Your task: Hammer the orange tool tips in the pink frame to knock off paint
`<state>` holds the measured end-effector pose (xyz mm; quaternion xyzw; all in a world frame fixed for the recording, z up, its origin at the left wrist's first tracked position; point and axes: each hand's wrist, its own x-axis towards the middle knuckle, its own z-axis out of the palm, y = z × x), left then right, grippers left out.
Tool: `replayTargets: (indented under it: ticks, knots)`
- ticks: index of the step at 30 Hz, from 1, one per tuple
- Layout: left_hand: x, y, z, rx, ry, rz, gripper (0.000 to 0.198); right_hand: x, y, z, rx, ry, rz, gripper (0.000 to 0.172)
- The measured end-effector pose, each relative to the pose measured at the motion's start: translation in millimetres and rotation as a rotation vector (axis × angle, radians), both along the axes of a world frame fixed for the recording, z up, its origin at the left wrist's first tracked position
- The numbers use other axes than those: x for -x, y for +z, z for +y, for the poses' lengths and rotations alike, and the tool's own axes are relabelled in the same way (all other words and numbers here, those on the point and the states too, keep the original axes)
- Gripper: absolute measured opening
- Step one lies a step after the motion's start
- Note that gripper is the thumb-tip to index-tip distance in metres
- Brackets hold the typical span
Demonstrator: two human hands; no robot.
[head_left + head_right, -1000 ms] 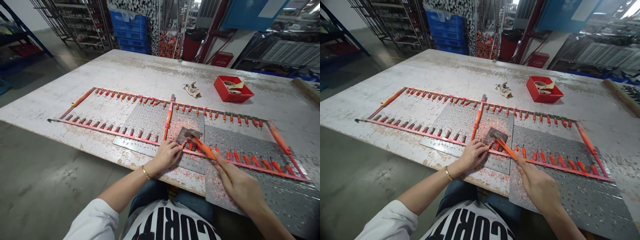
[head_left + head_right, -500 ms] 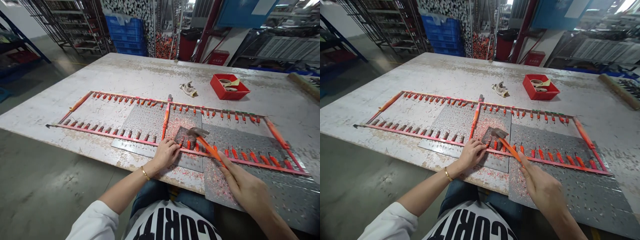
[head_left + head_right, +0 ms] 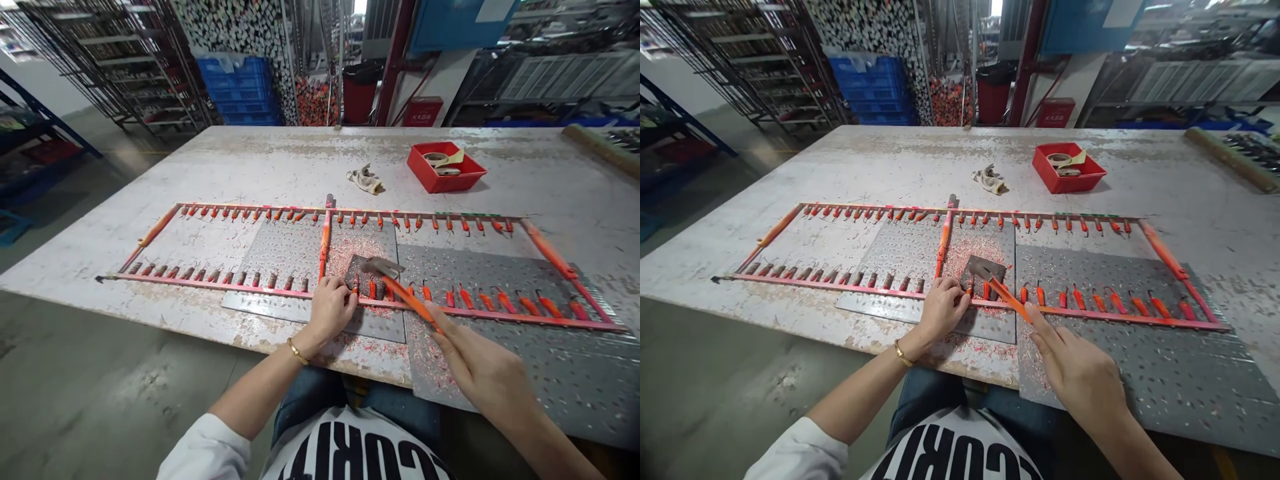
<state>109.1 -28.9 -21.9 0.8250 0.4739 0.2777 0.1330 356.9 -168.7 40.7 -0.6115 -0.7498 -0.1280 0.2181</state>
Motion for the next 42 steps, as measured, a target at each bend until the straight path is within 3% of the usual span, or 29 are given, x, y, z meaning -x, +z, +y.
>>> replayTargets:
  ticks: [3,7,9,16,18,21,24,26,30,34,42]
  knots:
    - [-0.2,2.3,-0.6,0.027,0.013,0.005,0.021,5.2,1.8,0.9,-0.069,0.051,0.014,0.071]
    - [-0.1,3.2,-2.7,0.042,0.023,0.002,0.022,3.2,-26.5,3.8,-0.007,0.058,-0.143,0.062]
    - [0.0,3.0,-3.7,0.045,0.017,0.0,0.023,-0.7,-32.1,3.5,0.014,0.048,-0.197,0.06]
    - [4.2,3.5,-5.8,0.055,0.001,-0.034,0.014,4.4,8.4,-1.4,-0.082,0.049,0.028,0.072]
    - [6.8,2.7,-6.2,0.048,-0.032,-0.028,0.008,7.4,3.8,-0.7,-0.097,0.053,0.005,0.073]
    - [10.1,-0.7,-6.0,0.039,-0.064,0.002,0.012,6.3,-20.1,1.2,-0.032,0.064,-0.138,0.062]
    - [11.8,-3.6,-5.3,0.051,-0.07,0.016,0.008,0.4,-37.4,2.5,0.066,0.047,-0.117,0.055]
    - [12.7,-3.0,-4.8,0.062,-0.081,0.019,0.006,-3.0,-36.0,3.4,0.1,0.028,-0.03,0.053]
    - [14.4,4.3,-0.8,0.057,-0.121,0.039,0.003,-6.1,-14.9,7.9,0.072,-0.008,0.188,0.054]
    - [13.1,10.0,13.1,-0.001,-0.148,0.06,0.005,-9.4,-3.2,13.1,0.053,-0.041,0.274,0.051]
    - [10.5,-4.5,33.8,-0.035,-0.147,0.021,0.006,-7.4,-32.1,17.3,0.19,-0.007,0.147,0.048]
